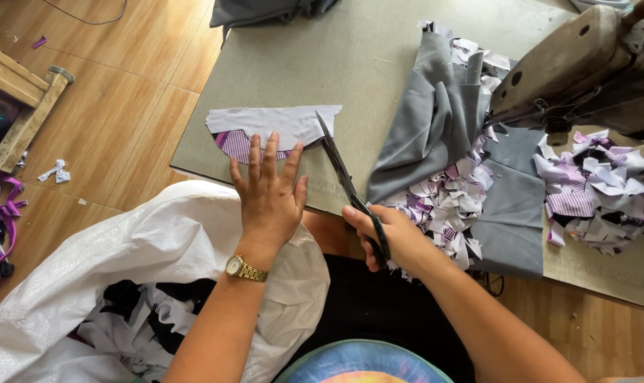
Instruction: Trimming fabric scraps into specific shapes using scissors at a sewing workstation.
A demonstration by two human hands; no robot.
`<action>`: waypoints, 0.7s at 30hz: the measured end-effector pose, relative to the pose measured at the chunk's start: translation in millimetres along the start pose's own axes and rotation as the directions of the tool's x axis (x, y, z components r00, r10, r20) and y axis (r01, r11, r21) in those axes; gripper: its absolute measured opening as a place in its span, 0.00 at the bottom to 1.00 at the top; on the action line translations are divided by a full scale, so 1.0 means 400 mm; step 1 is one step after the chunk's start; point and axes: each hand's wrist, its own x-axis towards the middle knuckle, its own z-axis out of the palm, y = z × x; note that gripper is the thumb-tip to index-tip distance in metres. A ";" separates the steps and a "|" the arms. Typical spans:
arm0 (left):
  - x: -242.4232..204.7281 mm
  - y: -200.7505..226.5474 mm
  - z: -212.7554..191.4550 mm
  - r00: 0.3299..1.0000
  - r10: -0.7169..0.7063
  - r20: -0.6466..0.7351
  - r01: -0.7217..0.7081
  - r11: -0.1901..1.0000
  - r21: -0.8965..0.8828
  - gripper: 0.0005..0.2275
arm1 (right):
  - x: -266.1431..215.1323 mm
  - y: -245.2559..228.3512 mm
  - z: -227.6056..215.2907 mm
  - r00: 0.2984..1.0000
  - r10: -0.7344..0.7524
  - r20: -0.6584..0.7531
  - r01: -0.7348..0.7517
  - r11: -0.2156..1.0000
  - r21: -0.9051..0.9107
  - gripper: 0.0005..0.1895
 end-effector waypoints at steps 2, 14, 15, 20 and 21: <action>-0.003 0.000 -0.003 1.000 0.005 -0.008 -0.005 1.000 -0.002 0.25 | -0.005 -0.004 0.015 1.000 0.004 -0.025 -0.003 1.000 0.004 0.29; -0.005 0.004 -0.019 0.999 0.015 -0.046 -0.015 1.000 0.008 0.24 | -0.024 -0.059 0.029 0.996 0.065 -0.061 -0.069 0.996 -0.061 0.28; -0.005 0.003 -0.023 0.999 0.017 -0.037 -0.016 1.000 0.007 0.24 | -0.023 -0.074 0.034 0.996 0.071 -0.046 -0.074 0.995 -0.071 0.29; -0.006 0.000 -0.009 0.999 0.003 -0.050 -0.004 1.000 -0.017 0.24 | 0.004 -0.114 0.056 0.997 0.064 -0.044 -0.068 0.995 -0.076 0.32; -0.006 -0.001 -0.005 0.999 -0.001 -0.053 0.000 1.000 -0.022 0.24 | 0.014 -0.112 0.058 0.997 0.057 -0.052 -0.061 0.995 -0.083 0.32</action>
